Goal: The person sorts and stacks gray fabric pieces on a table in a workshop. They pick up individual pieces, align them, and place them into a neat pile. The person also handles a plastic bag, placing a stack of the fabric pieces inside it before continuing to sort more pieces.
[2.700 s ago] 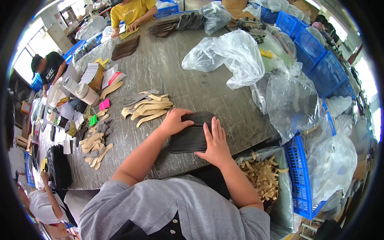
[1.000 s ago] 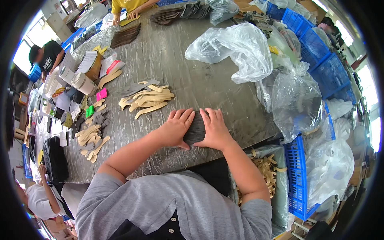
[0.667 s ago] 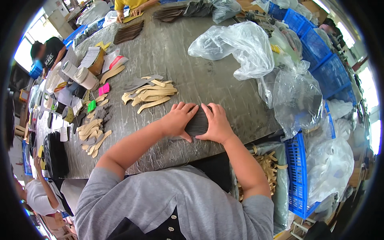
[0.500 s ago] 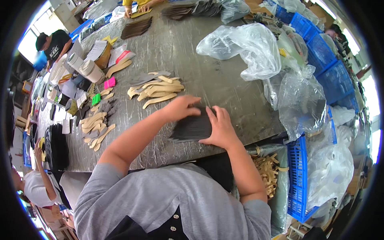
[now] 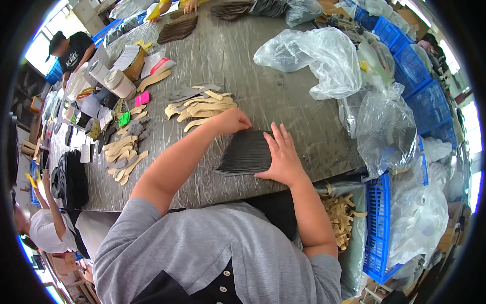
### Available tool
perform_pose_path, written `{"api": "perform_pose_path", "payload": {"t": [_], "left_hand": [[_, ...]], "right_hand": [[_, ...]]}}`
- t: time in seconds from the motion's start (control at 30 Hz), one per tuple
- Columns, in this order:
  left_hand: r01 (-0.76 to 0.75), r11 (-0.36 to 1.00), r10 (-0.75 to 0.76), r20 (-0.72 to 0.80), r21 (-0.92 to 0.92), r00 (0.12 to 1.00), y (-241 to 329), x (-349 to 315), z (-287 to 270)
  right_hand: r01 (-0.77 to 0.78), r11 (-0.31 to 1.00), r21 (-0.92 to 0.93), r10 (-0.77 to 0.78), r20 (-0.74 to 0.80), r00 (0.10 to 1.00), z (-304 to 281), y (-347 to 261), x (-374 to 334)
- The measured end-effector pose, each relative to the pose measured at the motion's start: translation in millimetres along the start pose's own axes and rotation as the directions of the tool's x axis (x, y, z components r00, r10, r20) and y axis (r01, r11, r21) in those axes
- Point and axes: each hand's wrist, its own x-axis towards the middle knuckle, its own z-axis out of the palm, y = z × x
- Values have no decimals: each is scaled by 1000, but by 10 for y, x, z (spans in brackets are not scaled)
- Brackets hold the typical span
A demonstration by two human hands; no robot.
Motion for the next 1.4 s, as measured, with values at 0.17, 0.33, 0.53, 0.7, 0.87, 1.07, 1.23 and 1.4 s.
{"api": "perform_pose_path", "payload": {"t": [0.17, 0.33, 0.53, 0.7, 0.87, 1.07, 1.23, 1.4], "left_hand": [[-36, 998, 34, 35, 50, 999, 210, -114, -5], [71, 997, -69, 50, -35, 996, 170, -28, 11], [-124, 987, 155, -393, 103, 906, -14, 115, 210], [-178, 981, 184, -87, 79, 979, 86, 85, 105], [-398, 863, 384, 110, 311, 917, 19, 101, 48], [-251, 862, 283, -7, 440, 959, 393, -260, 108], [-394, 903, 428, -292, 170, 855, 187, -503, 153], [-484, 464, -41, -564, -742, 825, -248, -755, 364]], "right_hand": [[-8, 1000, 1, 8, 6, 1000, -4, 7, 5], [-16, 1000, 1, 16, 8, 1000, -16, -7, -4], [-26, 1000, 14, 25, 46, 999, -56, -35, 27], [-24, 999, 43, 23, 15, 1000, -19, -13, 2], [-4, 999, -54, 2, -55, 999, -36, -54, 14], [-55, 997, -55, 53, -38, 998, -28, 42, 108], [-119, 993, -21, 117, -79, 990, 58, 83, 255], [-142, 989, -35, 141, -42, 989, 62, 52, 268]]}}
